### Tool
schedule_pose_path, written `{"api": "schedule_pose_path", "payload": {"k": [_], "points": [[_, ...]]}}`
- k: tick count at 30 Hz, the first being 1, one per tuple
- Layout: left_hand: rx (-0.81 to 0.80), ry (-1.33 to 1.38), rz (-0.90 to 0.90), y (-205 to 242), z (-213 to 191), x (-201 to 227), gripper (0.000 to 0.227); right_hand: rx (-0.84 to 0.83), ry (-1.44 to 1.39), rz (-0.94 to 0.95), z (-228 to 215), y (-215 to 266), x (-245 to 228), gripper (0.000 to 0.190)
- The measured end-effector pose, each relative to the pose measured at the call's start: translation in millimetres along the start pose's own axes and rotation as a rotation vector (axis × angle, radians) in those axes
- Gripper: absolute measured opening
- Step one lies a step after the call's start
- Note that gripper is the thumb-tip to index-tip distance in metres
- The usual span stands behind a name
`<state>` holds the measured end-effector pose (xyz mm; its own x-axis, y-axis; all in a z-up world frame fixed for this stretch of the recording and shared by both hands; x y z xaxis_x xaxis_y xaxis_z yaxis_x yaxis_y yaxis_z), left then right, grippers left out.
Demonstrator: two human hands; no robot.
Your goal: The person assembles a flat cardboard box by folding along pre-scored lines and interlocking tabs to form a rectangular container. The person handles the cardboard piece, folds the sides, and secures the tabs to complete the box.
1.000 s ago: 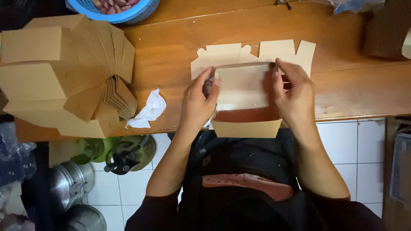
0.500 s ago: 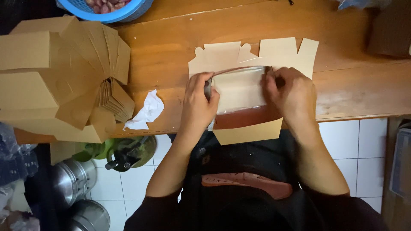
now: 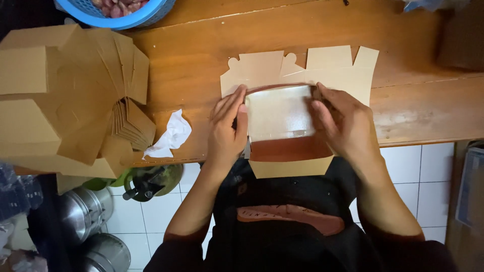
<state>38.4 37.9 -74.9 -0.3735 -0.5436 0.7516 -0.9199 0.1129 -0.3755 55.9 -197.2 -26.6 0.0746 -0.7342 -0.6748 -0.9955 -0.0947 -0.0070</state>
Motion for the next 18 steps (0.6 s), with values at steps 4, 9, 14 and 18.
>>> {"api": "schedule_pose_path", "payload": {"k": [4, 9, 14, 18], "points": [[0.001, -0.04, 0.017, 5.4, 0.1, -0.4, 0.036, 0.062, 0.044, -0.143, 13.2, 0.5, 20.7, 0.031], [-0.143, -0.065, 0.003, 3.8, -3.6, 2.2, 0.045, 0.037, -0.022, -0.2, 23.3, 1.5, 31.2, 0.038], [-0.275, -0.218, 0.109, 8.7, 6.1, -15.5, 0.047, -0.027, 0.112, -0.244, 28.7, 0.8, 32.8, 0.041], [-0.341, -0.404, 0.201, 9.8, 11.0, -17.2, 0.049, -0.053, 0.284, -0.256, 32.6, -0.1, 29.4, 0.044]]}}
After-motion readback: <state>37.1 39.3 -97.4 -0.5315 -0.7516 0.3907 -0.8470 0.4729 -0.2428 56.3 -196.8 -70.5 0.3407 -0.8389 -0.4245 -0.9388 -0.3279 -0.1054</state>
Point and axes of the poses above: each hand's wrist, its own y-axis away from the middle knuckle, its own z-axis out of the palm, x = y × z, the point moved 2 cm from there along -y, towards the middle knuckle, and after that the axes turned 9 degrees about z, right-handed, at the moved point
